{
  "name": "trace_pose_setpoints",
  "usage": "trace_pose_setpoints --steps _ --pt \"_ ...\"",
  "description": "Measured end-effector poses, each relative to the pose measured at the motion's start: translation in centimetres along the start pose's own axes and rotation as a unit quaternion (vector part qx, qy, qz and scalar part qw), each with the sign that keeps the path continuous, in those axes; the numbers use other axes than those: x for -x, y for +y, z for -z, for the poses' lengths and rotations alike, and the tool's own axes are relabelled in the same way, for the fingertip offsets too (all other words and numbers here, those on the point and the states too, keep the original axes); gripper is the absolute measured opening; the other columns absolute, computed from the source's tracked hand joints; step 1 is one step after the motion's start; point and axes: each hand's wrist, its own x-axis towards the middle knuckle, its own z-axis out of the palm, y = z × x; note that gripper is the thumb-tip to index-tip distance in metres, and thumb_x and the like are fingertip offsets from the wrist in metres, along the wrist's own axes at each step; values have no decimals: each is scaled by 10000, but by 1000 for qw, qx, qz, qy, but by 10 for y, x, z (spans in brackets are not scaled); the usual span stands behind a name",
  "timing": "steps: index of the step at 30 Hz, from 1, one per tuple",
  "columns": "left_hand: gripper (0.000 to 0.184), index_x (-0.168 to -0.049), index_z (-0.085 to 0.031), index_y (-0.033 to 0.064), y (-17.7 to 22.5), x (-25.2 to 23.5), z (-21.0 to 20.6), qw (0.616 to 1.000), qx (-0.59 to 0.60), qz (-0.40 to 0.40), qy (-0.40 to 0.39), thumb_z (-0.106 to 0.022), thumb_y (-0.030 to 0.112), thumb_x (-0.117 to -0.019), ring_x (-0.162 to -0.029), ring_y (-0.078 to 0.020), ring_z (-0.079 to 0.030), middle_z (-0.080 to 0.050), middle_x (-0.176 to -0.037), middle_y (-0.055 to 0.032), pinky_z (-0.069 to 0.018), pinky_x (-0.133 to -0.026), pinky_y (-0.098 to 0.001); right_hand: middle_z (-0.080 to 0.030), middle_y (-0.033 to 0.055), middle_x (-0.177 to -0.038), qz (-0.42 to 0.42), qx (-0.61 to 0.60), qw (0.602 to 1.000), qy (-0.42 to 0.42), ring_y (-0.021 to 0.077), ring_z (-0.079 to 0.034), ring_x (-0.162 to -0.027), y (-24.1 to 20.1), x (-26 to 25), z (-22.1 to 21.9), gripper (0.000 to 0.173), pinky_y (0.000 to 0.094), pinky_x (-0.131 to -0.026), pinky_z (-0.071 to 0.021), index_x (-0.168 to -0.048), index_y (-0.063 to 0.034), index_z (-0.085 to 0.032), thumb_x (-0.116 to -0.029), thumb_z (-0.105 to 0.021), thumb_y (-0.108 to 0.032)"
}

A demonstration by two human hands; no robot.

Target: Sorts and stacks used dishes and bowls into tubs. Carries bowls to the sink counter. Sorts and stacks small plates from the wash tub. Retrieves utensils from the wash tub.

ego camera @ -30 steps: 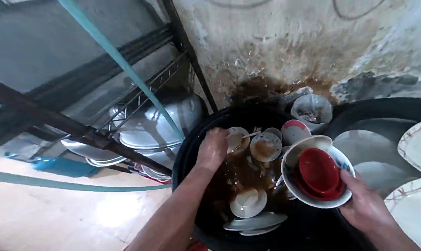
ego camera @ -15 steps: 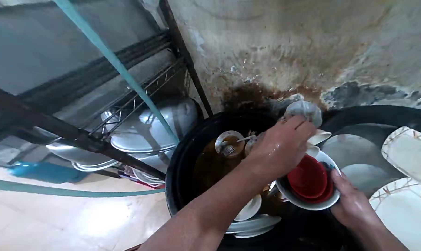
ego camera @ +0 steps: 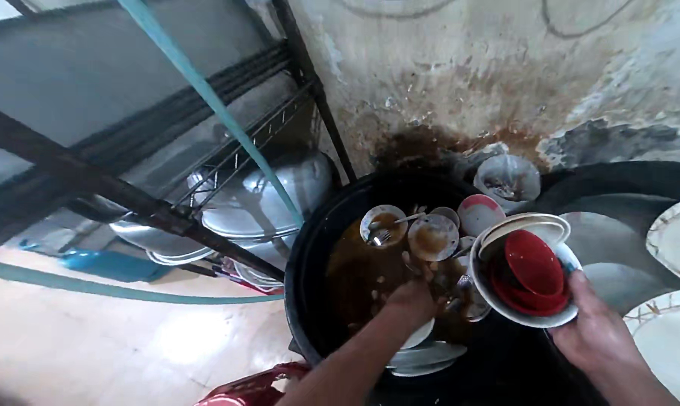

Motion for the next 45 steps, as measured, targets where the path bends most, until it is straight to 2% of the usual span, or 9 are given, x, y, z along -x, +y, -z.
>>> trace_pose_setpoints --steps 3,9,12,17,21,25,34,41,45 --pt "906 -1601 -268 11 -4 -4 -31 995 -70 39 -67 -618 549 -962 -1311 -534 -506 -257 -1622 -312 -491 -988 -678 -676 40 -1249 17 -1 1000 -16 172 -682 -1123 1 -1 1 408 409 -882 -617 -1413 -206 -510 -1101 -355 -418" --pt "333 -1259 -677 68 -46 24 33 993 -72 79 45 -539 291 -1053 -1163 -416 -645 -668 -1265 -200 -527 -945 -625 -670 7 -1264 25 22 999 -33 151 -670 -1144 2 1 6 414 397 -904 -610 -1422 -227 -504 -1091 -375 -440" --pt "443 -1443 -568 54 -81 20 50 988 -72 32 132 -565 222 -1033 -1404 -423 -461 -473 -1545 -191 -417 -1099 -639 -674 10 -1249 24 19 999 -23 148 -681 -1121 2 0 5 414 391 -878 -621 -1429 -224 -488 -1095 -367 -436" --pt "624 -1541 -466 96 -44 59 16 976 17 -198 -83 -563 454 -1039 -1468 -346 -419 -426 -1598 -161 -329 -1197 -579 -668 4 -1279 28 0 998 -49 150 -670 -1156 3 -2 9 441 404 -906 -614 -1433 -238 -500 -1077 -404 -480" --pt "672 -1567 -423 163 -45 63 -29 969 -33 -214 -122 -637 439 -993 -1475 -347 -397 -399 -1618 -119 -372 -1168 -578 -663 11 -1288 30 -7 998 -55 159 -659 -1174 3 -2 9 446 416 -935 -600 -1422 -240 -510 -1064 -435 -494" --pt "625 -1556 -435 207 -58 59 -24 979 -82 -179 -47 -619 98 -968 -1365 -395 -518 -517 -1515 -135 -477 -1049 -625 -669 17 -1275 34 -11 997 -69 157 -660 -1171 3 -3 10 432 412 -939 -598 -1404 -231 -528 -1064 -441 -483" --pt "324 -1280 -660 58 -109 56 39 954 258 11 153 -690 151 -971 -940 -278 -689 -708 -1064 -175 -562 -862 -513 -666 15 -1284 32 -20 996 -82 155 -653 -1184 4 -5 13 457 410 -938 -599 -1403 -239 -540 -1044 -477 -514" --pt "563 -1438 -519 70 -167 14 50 941 292 96 144 -743 121 -924 -1127 -358 -649 -649 -1258 -224 -528 -971 -566 -648 1 -1317 62 -17 995 -78 150 -626 -1226 6 -4 15 509 416 -998 -568 -1427 -242 -519 -1018 -520 -544" --pt "831 -1612 -324 121 -143 -14 37 968 10 78 238 -749 120 -898 -1452 -510 -352 -239 -1672 -213 -402 -1068 -716 -640 21 -1332 93 -13 994 -54 162 -615 -1246 10 -1 16 470 438 -1019 -555 -1439 -215 -498 -1070 -410 -494"
